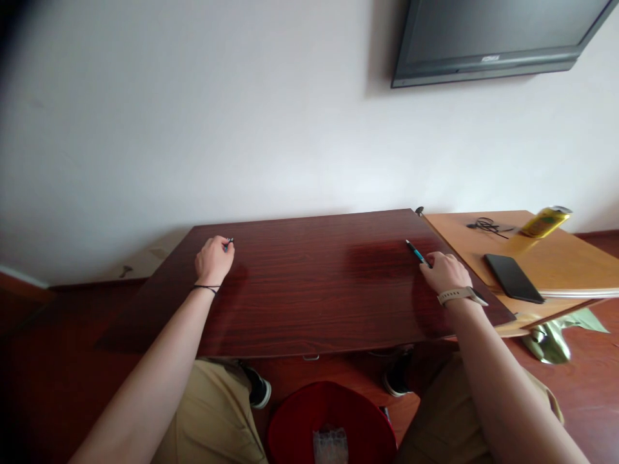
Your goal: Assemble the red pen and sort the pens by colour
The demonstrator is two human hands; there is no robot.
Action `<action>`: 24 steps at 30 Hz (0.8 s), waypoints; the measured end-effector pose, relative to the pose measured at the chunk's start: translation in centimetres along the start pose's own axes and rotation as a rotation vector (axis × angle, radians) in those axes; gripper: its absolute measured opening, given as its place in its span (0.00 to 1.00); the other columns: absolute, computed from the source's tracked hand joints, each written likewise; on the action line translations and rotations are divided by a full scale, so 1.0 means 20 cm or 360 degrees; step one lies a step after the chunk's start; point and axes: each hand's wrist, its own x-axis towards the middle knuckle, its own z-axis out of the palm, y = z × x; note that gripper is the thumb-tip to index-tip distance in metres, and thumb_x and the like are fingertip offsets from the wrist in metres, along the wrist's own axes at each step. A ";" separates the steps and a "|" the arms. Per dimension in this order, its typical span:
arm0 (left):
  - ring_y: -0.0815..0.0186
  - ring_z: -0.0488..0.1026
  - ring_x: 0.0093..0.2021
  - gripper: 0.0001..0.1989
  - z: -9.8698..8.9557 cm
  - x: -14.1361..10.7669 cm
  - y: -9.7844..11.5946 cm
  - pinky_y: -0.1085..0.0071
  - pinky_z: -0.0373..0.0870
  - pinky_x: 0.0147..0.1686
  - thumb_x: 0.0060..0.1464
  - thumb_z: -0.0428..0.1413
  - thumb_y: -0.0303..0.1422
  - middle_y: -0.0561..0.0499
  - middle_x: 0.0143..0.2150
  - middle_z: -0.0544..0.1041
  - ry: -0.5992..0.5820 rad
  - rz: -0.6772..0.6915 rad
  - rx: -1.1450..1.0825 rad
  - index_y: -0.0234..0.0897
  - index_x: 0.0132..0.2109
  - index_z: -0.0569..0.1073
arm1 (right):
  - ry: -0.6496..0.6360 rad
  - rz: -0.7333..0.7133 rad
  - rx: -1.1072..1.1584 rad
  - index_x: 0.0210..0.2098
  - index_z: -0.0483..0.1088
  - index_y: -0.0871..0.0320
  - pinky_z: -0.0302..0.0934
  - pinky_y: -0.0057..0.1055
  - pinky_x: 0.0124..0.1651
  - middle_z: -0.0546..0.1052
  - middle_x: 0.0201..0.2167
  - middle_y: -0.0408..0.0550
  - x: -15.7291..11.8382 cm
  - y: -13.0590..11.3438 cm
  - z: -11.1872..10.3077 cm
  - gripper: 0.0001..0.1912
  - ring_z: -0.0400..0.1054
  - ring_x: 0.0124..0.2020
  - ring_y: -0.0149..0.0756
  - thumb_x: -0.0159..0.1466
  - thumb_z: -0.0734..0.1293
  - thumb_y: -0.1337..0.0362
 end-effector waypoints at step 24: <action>0.61 0.79 0.31 0.20 -0.06 -0.48 0.54 0.70 0.70 0.33 0.71 0.50 0.48 0.46 0.34 0.81 -0.0824 0.0291 -0.1317 0.39 0.38 0.76 | -0.0564 -0.0827 0.1464 0.59 0.71 0.50 0.72 0.36 0.47 0.82 0.40 0.45 -0.65 -1.21 0.03 0.18 0.78 0.39 0.39 0.72 0.70 0.54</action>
